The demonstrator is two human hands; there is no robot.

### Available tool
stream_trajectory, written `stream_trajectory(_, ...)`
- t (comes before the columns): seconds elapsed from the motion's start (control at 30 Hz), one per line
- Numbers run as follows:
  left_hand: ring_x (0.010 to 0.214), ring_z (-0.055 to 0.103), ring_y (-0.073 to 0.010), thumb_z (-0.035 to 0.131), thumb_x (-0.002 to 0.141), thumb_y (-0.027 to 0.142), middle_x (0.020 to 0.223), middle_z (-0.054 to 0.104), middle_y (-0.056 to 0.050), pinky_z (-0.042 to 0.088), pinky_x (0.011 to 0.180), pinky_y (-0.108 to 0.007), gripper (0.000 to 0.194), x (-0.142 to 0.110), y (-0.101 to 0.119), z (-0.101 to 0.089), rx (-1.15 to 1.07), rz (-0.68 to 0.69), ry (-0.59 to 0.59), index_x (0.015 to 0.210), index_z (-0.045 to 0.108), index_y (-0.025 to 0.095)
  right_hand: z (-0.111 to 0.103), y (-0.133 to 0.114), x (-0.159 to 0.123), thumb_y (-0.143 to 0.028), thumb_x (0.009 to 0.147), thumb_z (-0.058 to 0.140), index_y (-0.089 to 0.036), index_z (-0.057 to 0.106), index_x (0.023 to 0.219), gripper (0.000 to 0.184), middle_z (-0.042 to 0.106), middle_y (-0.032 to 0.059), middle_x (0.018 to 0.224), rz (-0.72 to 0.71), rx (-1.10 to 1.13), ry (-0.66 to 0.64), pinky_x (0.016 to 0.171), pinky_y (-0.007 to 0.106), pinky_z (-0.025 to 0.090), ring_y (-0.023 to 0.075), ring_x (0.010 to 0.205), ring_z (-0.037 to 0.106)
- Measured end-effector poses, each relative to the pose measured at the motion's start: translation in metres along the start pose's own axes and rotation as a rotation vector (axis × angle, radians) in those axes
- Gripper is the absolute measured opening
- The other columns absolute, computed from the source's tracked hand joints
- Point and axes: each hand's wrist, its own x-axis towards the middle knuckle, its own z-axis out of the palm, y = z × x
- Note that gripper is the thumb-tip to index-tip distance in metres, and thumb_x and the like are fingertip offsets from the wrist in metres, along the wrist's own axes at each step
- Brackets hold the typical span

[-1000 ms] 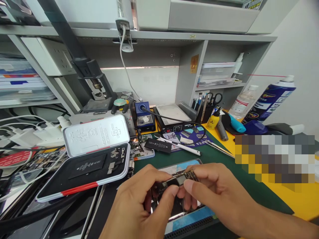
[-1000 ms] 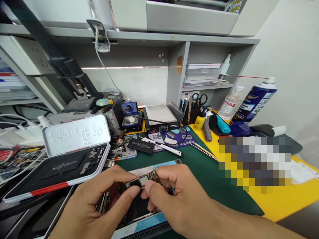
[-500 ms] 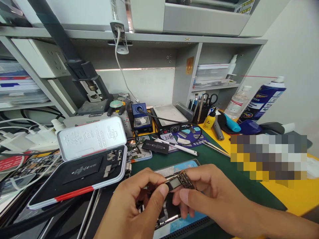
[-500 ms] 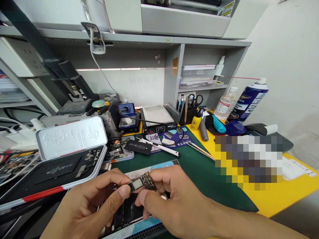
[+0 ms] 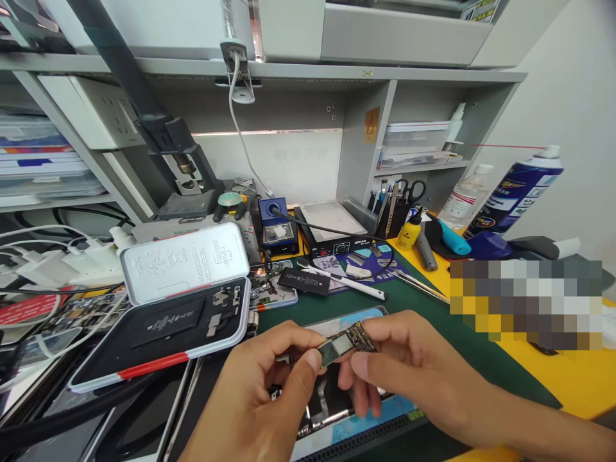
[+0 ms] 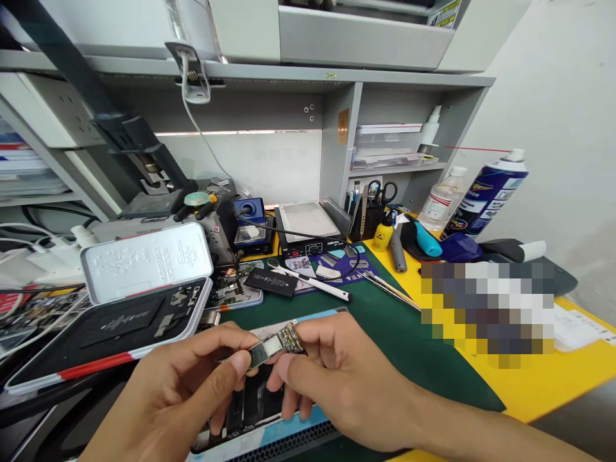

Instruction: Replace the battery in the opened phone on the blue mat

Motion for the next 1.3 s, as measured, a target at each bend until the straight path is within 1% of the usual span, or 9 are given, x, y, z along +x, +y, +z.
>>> stream_trajectory(0.4, 0.045, 0.042, -0.0069, 0.065, 0.08, 0.027, 0.062, 0.06, 0.003, 0.033, 0.036, -0.016, 0.009, 0.002, -0.008, 0.006, 0.027, -0.039, 0.066, 0.074, 0.07, 0.021, 0.001, 0.003, -0.002, -0.05, 0.098, 0.059, -0.027, 0.071, 0.088, 0.028, 0.07, 0.0054, 0.076, -0.036, -0.125, -0.01, 0.067, 0.032, 0.054, 0.0197, 0.072, 0.065)
stream_trajectory(0.6, 0.04, 0.045, -0.0081, 0.067, 0.082, 0.032, 0.057, 0.059, 0.001, 0.034, 0.032, -0.018, 0.017, 0.003, 0.001, 0.002, -0.076, -0.047, 0.036, 0.072, 0.072, 0.02, 0.003, 0.0, -0.004, -0.054, 0.095, 0.063, -0.027, 0.071, 0.088, 0.029, 0.069, 0.0045, 0.075, -0.026, -0.084, -0.013, 0.067, 0.031, 0.056, 0.0191, 0.072, 0.068)
stream_trajectory(0.73, 0.038, 0.047, -0.0103, 0.072, 0.081, 0.037, 0.053, 0.06, 0.0, 0.036, 0.032, -0.021, 0.019, 0.003, 0.001, 0.001, -0.095, -0.043, 0.085, 0.075, 0.076, 0.019, 0.001, -0.003, -0.002, -0.056, 0.095, 0.064, -0.026, 0.071, 0.085, 0.032, 0.07, 0.0035, 0.071, -0.003, -0.011, -0.013, 0.064, 0.029, 0.056, 0.0157, 0.065, 0.066)
stream_trajectory(0.9, 0.04, 0.047, -0.0095, 0.071, 0.08, 0.034, 0.052, 0.056, 0.003, 0.032, 0.035, -0.021, 0.014, 0.001, -0.002, 0.007, -0.053, 0.012, 0.217, 0.076, 0.076, 0.022, -0.003, -0.003, 0.006, -0.059, 0.097, 0.06, -0.025, 0.069, 0.078, 0.04, 0.07, 0.0022, 0.066, -0.035, 0.02, 0.102, 0.048, 0.026, 0.047, 0.0119, 0.052, 0.061)
stream_trajectory(1.0, 0.043, 0.051, -0.0099, 0.067, 0.084, 0.032, 0.056, 0.06, 0.003, 0.035, 0.037, -0.021, 0.016, 0.0, -0.003, 0.008, -0.008, 0.026, 0.139, 0.075, 0.076, 0.023, -0.007, -0.004, 0.01, -0.055, 0.096, 0.064, -0.025, 0.07, 0.078, 0.035, 0.069, 0.0011, 0.072, -0.106, 0.044, 0.119, 0.052, 0.026, 0.05, 0.0117, 0.056, 0.063)
stream_trajectory(1.07, 0.044, 0.052, -0.0102, 0.064, 0.088, 0.032, 0.061, 0.065, 0.002, 0.039, 0.039, -0.022, 0.019, -0.001, -0.002, 0.006, 0.052, 0.066, 0.091, 0.077, 0.077, 0.025, -0.011, -0.006, 0.011, -0.05, 0.097, 0.066, -0.026, 0.07, 0.078, 0.031, 0.069, 0.0012, 0.077, -0.166, 0.086, 0.143, 0.063, 0.026, 0.055, 0.0128, 0.065, 0.065)
stream_trajectory(1.17, 0.046, 0.053, -0.0098, 0.062, 0.091, 0.034, 0.072, 0.072, 0.003, 0.043, 0.043, -0.024, 0.018, -0.003, -0.001, -0.001, 0.204, 0.192, 0.258, 0.084, 0.078, 0.03, -0.02, -0.011, 0.012, -0.044, 0.1, 0.064, -0.026, 0.069, 0.084, 0.024, 0.07, 0.0013, 0.088, -0.194, 0.248, 0.144, 0.074, 0.027, 0.058, 0.014, 0.077, 0.068)
stream_trajectory(1.23, 0.054, 0.061, -0.0126, 0.064, 0.09, 0.035, 0.075, 0.073, 0.003, 0.051, 0.051, -0.026, 0.014, -0.004, -0.001, -0.006, 0.296, 0.265, 0.436, 0.087, 0.077, 0.032, -0.025, -0.015, 0.012, -0.04, 0.101, 0.062, -0.025, 0.066, 0.087, 0.021, 0.071, 0.0009, 0.092, -0.16, 0.333, 0.11, 0.069, 0.027, 0.058, 0.0133, 0.076, 0.068)
stream_trajectory(1.3, 0.069, 0.07, -0.0166, 0.065, 0.091, 0.036, 0.078, 0.074, 0.003, 0.057, 0.064, -0.029, 0.012, -0.005, -0.003, -0.01, 0.325, 0.283, 0.538, 0.09, 0.076, 0.034, -0.028, -0.017, 0.012, -0.038, 0.1, 0.063, -0.024, 0.065, 0.086, 0.02, 0.071, 0.0001, 0.089, -0.119, 0.339, 0.101, 0.057, 0.022, 0.053, 0.0094, 0.064, 0.063)
